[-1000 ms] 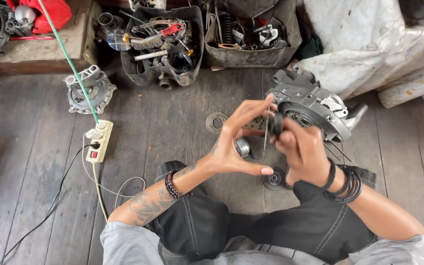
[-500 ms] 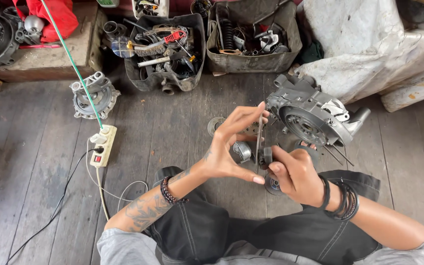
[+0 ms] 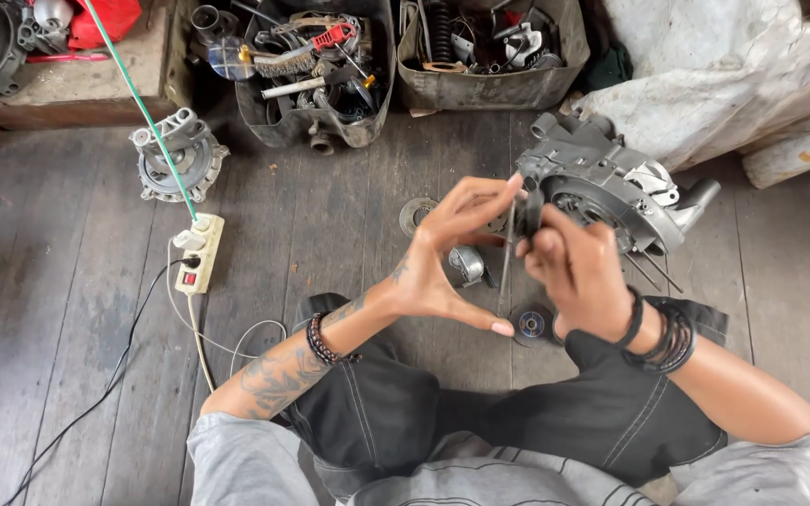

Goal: Inspecting and assembling motorcycle engine components while sitting on the floor

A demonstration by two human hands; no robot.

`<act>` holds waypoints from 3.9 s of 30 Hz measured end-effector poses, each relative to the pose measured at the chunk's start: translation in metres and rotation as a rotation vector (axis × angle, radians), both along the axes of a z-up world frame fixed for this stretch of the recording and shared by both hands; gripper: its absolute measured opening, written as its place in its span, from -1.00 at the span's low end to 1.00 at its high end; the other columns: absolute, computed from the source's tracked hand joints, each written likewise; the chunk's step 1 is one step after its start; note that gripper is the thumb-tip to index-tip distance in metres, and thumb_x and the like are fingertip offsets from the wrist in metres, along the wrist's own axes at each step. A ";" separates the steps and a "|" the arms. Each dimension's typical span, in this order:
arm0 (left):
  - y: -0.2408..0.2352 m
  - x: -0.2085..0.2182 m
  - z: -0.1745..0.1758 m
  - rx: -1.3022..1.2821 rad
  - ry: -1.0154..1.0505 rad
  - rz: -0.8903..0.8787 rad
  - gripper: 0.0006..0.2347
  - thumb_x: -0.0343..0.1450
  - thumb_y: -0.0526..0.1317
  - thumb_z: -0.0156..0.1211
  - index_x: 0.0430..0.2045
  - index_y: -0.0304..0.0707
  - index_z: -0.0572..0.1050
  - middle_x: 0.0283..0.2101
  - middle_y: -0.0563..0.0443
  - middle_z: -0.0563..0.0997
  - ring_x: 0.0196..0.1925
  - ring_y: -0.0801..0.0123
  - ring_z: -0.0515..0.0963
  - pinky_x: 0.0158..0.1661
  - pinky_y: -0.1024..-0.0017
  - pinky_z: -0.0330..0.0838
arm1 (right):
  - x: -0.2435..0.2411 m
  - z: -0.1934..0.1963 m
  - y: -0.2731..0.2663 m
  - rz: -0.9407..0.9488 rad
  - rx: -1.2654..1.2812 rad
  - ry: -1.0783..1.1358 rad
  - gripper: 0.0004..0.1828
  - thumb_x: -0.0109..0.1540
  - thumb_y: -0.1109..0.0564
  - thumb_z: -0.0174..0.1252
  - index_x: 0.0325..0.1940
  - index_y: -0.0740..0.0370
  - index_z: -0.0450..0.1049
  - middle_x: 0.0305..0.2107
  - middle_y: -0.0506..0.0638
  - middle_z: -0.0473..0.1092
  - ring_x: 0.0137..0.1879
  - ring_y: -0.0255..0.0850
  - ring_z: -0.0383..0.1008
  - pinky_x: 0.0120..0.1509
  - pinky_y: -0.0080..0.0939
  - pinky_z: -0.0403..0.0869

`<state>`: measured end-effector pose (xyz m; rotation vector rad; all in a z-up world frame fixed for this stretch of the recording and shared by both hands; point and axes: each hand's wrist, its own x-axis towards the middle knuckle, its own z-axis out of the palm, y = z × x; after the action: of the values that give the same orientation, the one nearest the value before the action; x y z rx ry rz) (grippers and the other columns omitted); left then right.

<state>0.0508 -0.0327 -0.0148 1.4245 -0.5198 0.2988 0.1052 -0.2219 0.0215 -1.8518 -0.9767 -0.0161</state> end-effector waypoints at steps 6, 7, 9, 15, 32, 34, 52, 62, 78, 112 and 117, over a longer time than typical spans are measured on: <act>0.003 0.000 0.002 0.035 -0.016 0.030 0.04 0.02 0.01 0.75 0.44 -0.14 0.22 0.31 -0.15 0.39 0.35 0.13 0.46 0.16 0.05 0.57 | 0.001 -0.001 -0.007 -0.004 -0.124 -0.057 -0.51 0.43 -0.16 -0.21 -0.35 0.19 0.41 -0.78 -0.09 0.29 -0.65 -0.03 0.31 -0.50 -0.22 0.35; 0.002 -0.001 0.001 0.034 -0.008 0.032 0.04 0.02 0.01 0.75 0.44 -0.14 0.22 0.31 -0.15 0.39 0.35 0.13 0.46 0.16 0.05 0.57 | -0.002 0.005 -0.005 -0.001 -0.125 -0.049 -0.51 0.43 -0.16 -0.21 -0.35 0.19 0.41 -0.78 -0.09 0.29 -0.65 -0.03 0.31 -0.50 -0.22 0.35; 0.001 -0.001 0.001 0.025 -0.003 -0.007 0.02 0.03 0.02 0.75 0.42 -0.14 0.25 0.29 -0.12 0.41 0.31 0.18 0.49 0.13 0.10 0.61 | -0.007 0.018 0.000 0.044 -0.023 -0.020 -0.50 0.44 -0.15 -0.22 -0.35 0.20 0.43 -0.74 -0.13 0.36 -0.71 -0.20 0.31 -0.57 -0.32 0.34; 0.000 -0.002 0.003 -0.012 0.022 -0.067 0.05 0.02 0.07 0.72 0.45 -0.09 0.21 0.30 -0.18 0.41 0.31 0.14 0.48 0.11 0.01 0.62 | -0.003 0.007 -0.017 0.075 -0.121 -0.167 -0.65 0.40 0.03 -0.14 -0.36 0.22 0.42 -0.81 -0.09 0.30 -0.72 0.05 0.33 -0.61 -0.15 0.36; 0.006 -0.002 0.002 -0.069 0.123 -0.141 0.03 0.02 0.13 0.65 0.44 -0.03 0.21 0.24 -0.03 0.44 0.22 0.35 0.51 0.05 0.34 0.72 | -0.007 -0.007 -0.021 0.187 -0.147 -0.285 -0.68 0.35 -0.02 -0.02 -0.34 0.25 0.43 -0.80 -0.16 0.17 -0.79 -0.24 0.14 -0.61 -0.27 0.25; 0.008 -0.006 0.005 -0.042 0.139 -0.138 0.01 0.04 0.05 0.64 0.46 0.11 0.19 0.29 0.00 0.42 0.22 0.34 0.49 0.09 0.40 0.75 | -0.003 -0.001 -0.022 0.231 -0.172 -0.290 -0.78 0.31 0.13 0.05 -0.29 0.38 0.45 -0.74 -0.12 0.19 -0.75 -0.26 0.07 -0.59 -0.23 0.19; 0.032 0.003 -0.002 -0.519 0.166 -0.025 0.03 0.08 -0.12 0.65 0.49 -0.13 0.11 0.42 -0.20 0.36 0.48 0.01 0.45 0.26 -0.09 0.74 | 0.013 0.006 -0.012 0.137 -0.387 -0.104 -0.87 0.28 0.32 0.18 -0.36 0.29 0.41 -0.84 -0.11 0.27 -0.81 -0.28 0.15 -0.68 -0.23 0.12; 0.029 -0.002 -0.003 -0.325 0.013 0.003 -0.04 0.13 -0.44 0.62 0.47 0.04 0.17 0.50 0.04 0.30 0.59 0.19 0.36 0.57 -0.08 0.52 | -0.001 -0.001 -0.007 0.102 -0.315 0.035 -0.91 0.30 0.32 0.11 -0.31 0.33 0.44 -0.68 -0.06 0.38 -0.71 -0.24 0.20 -0.57 -0.24 0.21; 0.029 0.005 0.000 -0.382 0.016 0.042 -0.01 0.13 -0.34 0.63 0.52 0.08 0.16 0.50 -0.01 0.33 0.59 0.09 0.41 0.44 -0.12 0.69 | 0.008 0.010 -0.029 0.106 -0.329 0.172 -0.78 0.37 0.23 -0.02 -0.30 0.35 0.47 -0.82 -0.12 0.30 -0.79 -0.35 0.31 -0.68 -0.38 0.19; 0.024 -0.006 0.012 -0.300 -0.043 -0.135 0.01 0.09 -0.34 0.68 0.48 0.10 0.17 0.55 0.03 0.29 0.61 0.08 0.42 0.71 -0.15 0.43 | 0.011 0.009 -0.050 0.087 -0.428 0.089 -0.71 0.36 0.14 -0.08 -0.12 0.46 0.44 -0.46 0.13 0.44 -0.51 -0.07 0.33 -0.32 -0.16 0.35; 0.018 -0.006 0.015 -0.163 -0.064 -0.114 -0.01 0.07 -0.19 0.74 0.45 0.01 0.20 0.52 -0.05 0.35 0.57 0.12 0.47 0.71 0.04 0.43 | 0.014 0.009 -0.049 0.096 -0.312 0.078 -0.56 0.36 0.02 -0.10 -0.14 0.53 0.44 -0.33 0.17 0.35 -0.31 -0.10 0.23 -0.13 -0.17 0.27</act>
<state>0.0446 -0.0150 -0.0003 1.2257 -0.6126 0.2896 0.1191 -0.2712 0.0307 -2.0671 -1.0588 0.2788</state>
